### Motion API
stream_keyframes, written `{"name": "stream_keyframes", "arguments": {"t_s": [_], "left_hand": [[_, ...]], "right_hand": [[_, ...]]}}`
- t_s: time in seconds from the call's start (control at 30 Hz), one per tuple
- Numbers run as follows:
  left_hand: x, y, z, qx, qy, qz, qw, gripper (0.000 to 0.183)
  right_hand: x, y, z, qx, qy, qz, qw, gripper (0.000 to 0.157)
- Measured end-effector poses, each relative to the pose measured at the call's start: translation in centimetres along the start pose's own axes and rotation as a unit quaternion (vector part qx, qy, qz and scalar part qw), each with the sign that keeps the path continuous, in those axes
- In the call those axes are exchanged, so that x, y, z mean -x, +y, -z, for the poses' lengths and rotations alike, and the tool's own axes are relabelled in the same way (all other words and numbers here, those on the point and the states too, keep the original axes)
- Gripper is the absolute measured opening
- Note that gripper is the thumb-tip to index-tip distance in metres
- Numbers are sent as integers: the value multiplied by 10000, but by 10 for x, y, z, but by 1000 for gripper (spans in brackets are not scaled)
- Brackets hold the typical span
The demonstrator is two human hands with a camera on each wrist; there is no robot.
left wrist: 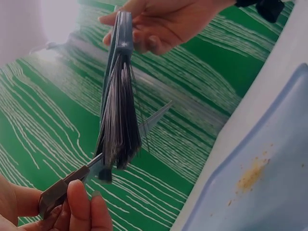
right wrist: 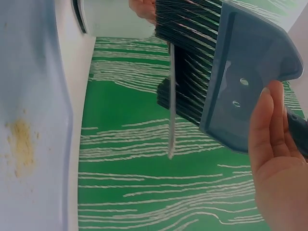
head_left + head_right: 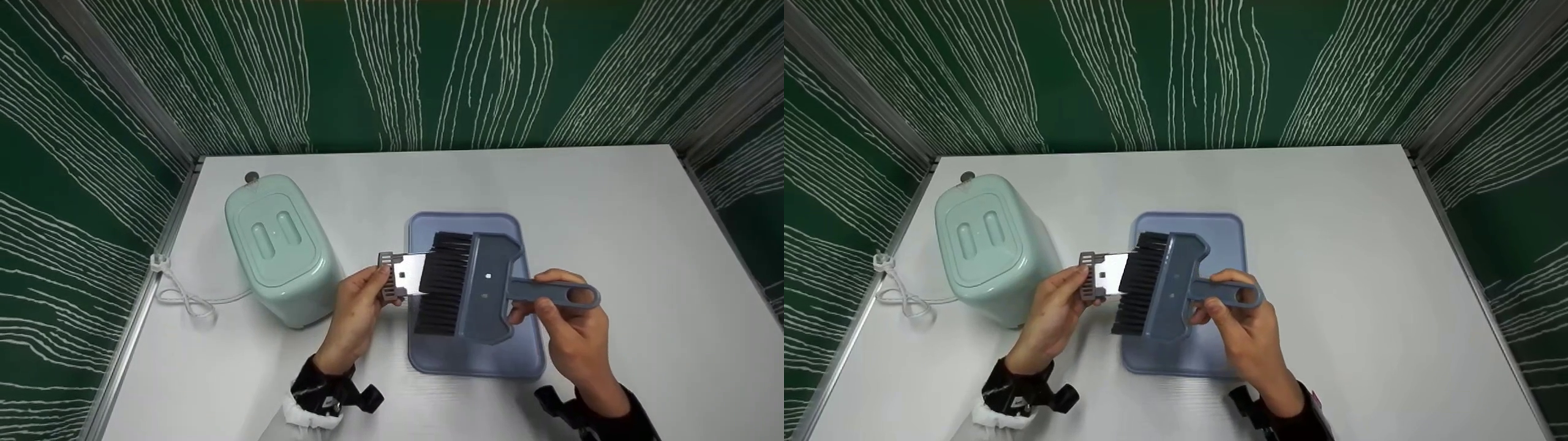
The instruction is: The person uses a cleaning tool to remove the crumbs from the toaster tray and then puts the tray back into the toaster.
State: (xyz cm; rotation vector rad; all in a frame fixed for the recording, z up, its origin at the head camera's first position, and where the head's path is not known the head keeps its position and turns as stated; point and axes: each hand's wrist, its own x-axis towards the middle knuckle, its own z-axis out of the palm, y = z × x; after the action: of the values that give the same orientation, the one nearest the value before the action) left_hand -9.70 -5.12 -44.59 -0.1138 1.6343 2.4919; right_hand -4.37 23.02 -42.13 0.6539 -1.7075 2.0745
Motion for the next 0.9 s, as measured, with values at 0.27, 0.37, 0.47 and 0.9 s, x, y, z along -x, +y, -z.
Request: {"name": "stream_keyframes", "arguments": {"t_s": [0.27, 0.37, 0.47, 0.9], "left_hand": [[-2, 3, 3, -70, 50, 6, 10000, 28], [-2, 4, 5, -108, 40, -14, 9999, 28], [-1, 5, 5, -158, 28, -46, 9999, 29], [-1, 7, 5, -178, 91, -232, 9995, 28]], "right_hand": [[-4, -5, 11, 49, 273, 264, 9993, 22], [-6, -6, 14, -56, 388, 324, 9987, 23], [-7, -7, 16, -155, 523, 339, 9979, 23], [-11, -9, 21, -237, 960, 389, 9943, 21]]}}
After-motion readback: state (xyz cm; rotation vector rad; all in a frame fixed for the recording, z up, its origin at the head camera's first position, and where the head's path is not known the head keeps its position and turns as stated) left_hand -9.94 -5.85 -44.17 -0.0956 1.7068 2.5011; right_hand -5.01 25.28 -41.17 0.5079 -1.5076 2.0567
